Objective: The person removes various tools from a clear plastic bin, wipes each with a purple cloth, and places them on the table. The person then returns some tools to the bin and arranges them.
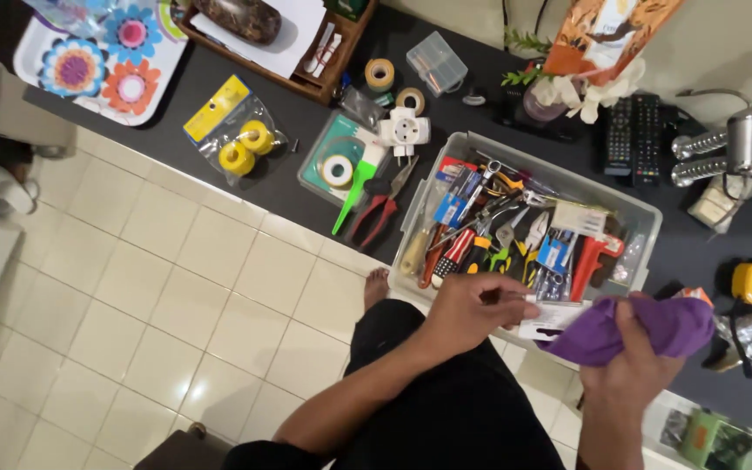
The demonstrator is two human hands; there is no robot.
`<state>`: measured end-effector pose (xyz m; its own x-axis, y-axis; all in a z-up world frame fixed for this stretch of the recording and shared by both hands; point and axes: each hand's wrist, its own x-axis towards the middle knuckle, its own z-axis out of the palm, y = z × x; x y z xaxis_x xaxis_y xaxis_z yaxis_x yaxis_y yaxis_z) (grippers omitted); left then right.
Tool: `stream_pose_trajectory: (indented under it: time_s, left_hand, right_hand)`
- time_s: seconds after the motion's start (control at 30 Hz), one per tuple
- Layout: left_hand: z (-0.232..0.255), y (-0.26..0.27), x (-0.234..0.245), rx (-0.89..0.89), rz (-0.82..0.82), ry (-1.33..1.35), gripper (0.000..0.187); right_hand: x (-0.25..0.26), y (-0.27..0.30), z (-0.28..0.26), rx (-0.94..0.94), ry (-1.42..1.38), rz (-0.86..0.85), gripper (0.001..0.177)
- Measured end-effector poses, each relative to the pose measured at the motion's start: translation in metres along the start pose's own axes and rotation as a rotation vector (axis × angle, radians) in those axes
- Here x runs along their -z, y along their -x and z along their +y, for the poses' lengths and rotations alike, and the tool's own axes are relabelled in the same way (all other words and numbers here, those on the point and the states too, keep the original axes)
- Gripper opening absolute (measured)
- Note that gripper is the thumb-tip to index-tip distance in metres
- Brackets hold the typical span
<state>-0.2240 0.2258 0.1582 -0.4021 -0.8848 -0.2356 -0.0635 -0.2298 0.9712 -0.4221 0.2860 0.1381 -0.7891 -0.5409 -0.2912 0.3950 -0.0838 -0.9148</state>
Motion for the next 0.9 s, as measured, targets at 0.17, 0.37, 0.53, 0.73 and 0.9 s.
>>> stream_pose_trajectory:
  time_s: [0.17,0.37,0.53,0.73,0.9]
  left_hand:
    - [-0.010,-0.017,-0.028,0.131,0.423,0.467,0.015]
    - [-0.023,0.003,-0.047,0.246,0.324,0.833,0.046]
    - [-0.022,0.002,-0.034,0.209,0.199,0.652,0.045]
    - [-0.024,0.006,-0.048,0.070,-0.216,-0.027,0.027]
    - [-0.032,0.015,-0.052,-0.029,-0.293,-0.080,0.026]
  right_hand:
    - [0.033,0.009,0.012,-0.066,0.290,-0.033,0.040]
    - [0.017,0.053,-0.014,-0.215,0.894,-0.237,0.036]
    - [0.014,0.049,-0.019,-0.239,0.520,-0.378,0.048]
    - [0.021,0.045,0.003,-0.119,0.039,-0.355,0.054]
    - [0.034,0.048,0.022,0.180,0.345,-0.043,0.023]
